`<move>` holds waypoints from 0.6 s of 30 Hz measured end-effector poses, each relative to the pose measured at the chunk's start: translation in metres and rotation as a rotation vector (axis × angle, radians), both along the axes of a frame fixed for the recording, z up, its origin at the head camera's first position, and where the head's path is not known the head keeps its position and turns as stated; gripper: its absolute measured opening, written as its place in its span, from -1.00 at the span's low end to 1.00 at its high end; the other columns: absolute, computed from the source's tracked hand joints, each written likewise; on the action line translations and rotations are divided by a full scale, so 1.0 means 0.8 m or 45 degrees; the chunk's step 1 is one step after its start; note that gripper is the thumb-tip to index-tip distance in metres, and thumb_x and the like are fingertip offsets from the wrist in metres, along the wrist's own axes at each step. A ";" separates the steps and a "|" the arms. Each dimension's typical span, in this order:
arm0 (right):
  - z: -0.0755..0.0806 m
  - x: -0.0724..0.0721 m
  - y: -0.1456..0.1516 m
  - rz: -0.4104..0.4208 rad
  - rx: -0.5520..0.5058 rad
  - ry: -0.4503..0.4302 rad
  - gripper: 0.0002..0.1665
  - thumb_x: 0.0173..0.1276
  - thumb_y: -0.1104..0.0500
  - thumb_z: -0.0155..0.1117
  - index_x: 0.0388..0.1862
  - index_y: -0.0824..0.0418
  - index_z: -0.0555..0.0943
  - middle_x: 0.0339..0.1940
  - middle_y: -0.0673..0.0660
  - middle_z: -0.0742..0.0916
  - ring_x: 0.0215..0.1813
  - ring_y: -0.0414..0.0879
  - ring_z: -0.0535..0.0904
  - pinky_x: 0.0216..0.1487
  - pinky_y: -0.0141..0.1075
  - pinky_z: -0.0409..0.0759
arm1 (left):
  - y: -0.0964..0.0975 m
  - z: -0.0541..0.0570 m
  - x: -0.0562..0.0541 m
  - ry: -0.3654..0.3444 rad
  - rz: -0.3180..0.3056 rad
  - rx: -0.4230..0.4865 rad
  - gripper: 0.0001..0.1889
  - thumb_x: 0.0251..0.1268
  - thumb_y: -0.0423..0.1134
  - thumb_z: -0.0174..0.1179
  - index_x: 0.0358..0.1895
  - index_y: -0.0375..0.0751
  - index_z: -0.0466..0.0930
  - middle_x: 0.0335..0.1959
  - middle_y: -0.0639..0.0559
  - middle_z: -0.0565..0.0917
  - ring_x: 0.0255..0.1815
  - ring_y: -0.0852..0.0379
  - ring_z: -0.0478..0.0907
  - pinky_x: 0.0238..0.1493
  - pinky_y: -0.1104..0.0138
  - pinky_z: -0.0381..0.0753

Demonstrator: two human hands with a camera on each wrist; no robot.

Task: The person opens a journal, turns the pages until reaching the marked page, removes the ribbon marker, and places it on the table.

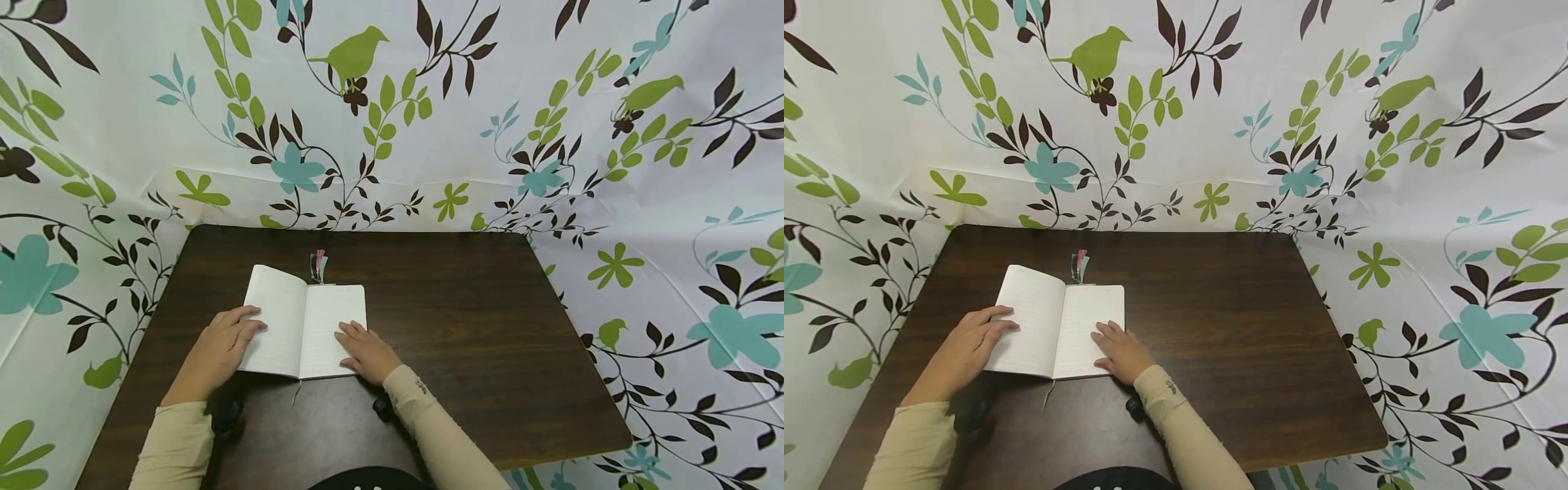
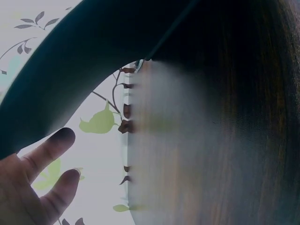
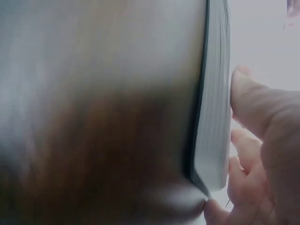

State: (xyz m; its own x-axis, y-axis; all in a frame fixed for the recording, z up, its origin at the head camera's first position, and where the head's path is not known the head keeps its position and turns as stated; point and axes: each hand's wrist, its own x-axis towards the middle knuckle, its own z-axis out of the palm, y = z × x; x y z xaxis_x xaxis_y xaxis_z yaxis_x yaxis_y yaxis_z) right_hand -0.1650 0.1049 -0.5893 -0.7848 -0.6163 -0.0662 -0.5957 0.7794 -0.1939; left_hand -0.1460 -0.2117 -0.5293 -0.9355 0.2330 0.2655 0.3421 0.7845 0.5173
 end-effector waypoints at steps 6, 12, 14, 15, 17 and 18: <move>-0.001 -0.004 0.006 -0.044 0.038 -0.010 -0.18 0.51 -0.24 0.12 0.62 0.04 0.24 0.65 0.02 0.25 0.64 -0.03 0.09 0.49 0.01 0.28 | -0.002 -0.002 -0.001 0.039 -0.024 -0.036 -0.65 0.63 -0.14 -0.02 -0.02 -0.23 0.75 0.28 -0.25 0.52 0.31 -0.34 0.33 0.21 -0.31 0.30; -0.003 -0.004 0.006 -0.055 0.056 -0.012 -0.17 0.51 -0.26 0.10 0.63 0.03 0.22 0.66 0.02 0.24 0.65 -0.03 0.08 0.49 0.04 0.27 | -0.002 -0.003 -0.001 0.034 -0.018 -0.083 -0.75 0.52 -0.16 0.16 -0.01 -0.24 0.74 0.27 -0.28 0.50 0.29 -0.38 0.31 0.19 -0.35 0.28; -0.003 -0.004 0.007 -0.056 0.054 -0.005 -0.17 0.51 -0.26 0.10 0.63 0.03 0.23 0.65 0.03 0.24 0.64 -0.02 0.10 0.49 0.04 0.27 | -0.001 -0.003 -0.002 0.051 -0.011 -0.110 -0.78 0.45 -0.19 0.24 -0.01 -0.22 0.74 0.28 -0.28 0.50 0.27 -0.40 0.31 0.17 -0.36 0.29; -0.003 -0.003 0.007 -0.057 0.053 0.001 -0.17 0.51 -0.26 0.10 0.63 0.03 0.23 0.65 0.04 0.25 0.64 -0.02 0.10 0.49 0.04 0.28 | -0.001 -0.003 -0.001 0.065 -0.009 -0.124 -0.79 0.41 -0.21 0.27 -0.02 -0.21 0.74 0.29 -0.27 0.51 0.26 -0.40 0.32 0.14 -0.37 0.30; -0.003 -0.003 0.007 -0.058 0.050 0.001 -0.18 0.50 -0.26 0.10 0.62 0.02 0.24 0.65 0.05 0.25 0.64 0.00 0.11 0.49 0.04 0.28 | -0.001 -0.003 -0.001 0.096 -0.011 -0.156 -0.79 0.35 -0.25 0.32 -0.01 -0.18 0.75 0.32 -0.24 0.50 0.24 -0.41 0.34 0.10 -0.39 0.31; -0.002 -0.002 0.007 -0.060 0.051 0.002 -0.18 0.50 -0.26 0.10 0.62 0.02 0.24 0.65 0.05 0.25 0.64 0.00 0.10 0.49 0.04 0.28 | -0.001 -0.002 0.000 0.105 -0.014 -0.170 -0.78 0.33 -0.25 0.33 0.00 -0.16 0.75 0.35 -0.22 0.49 0.23 -0.42 0.34 0.08 -0.40 0.32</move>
State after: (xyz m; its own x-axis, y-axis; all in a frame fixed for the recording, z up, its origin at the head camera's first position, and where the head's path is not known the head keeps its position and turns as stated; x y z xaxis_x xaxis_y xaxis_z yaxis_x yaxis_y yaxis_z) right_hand -0.1669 0.1106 -0.5912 -0.8128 -0.5758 -0.0885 -0.5588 0.8135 -0.1611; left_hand -0.1461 -0.2125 -0.5310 -0.9092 0.2813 0.3070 0.3878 0.8405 0.3783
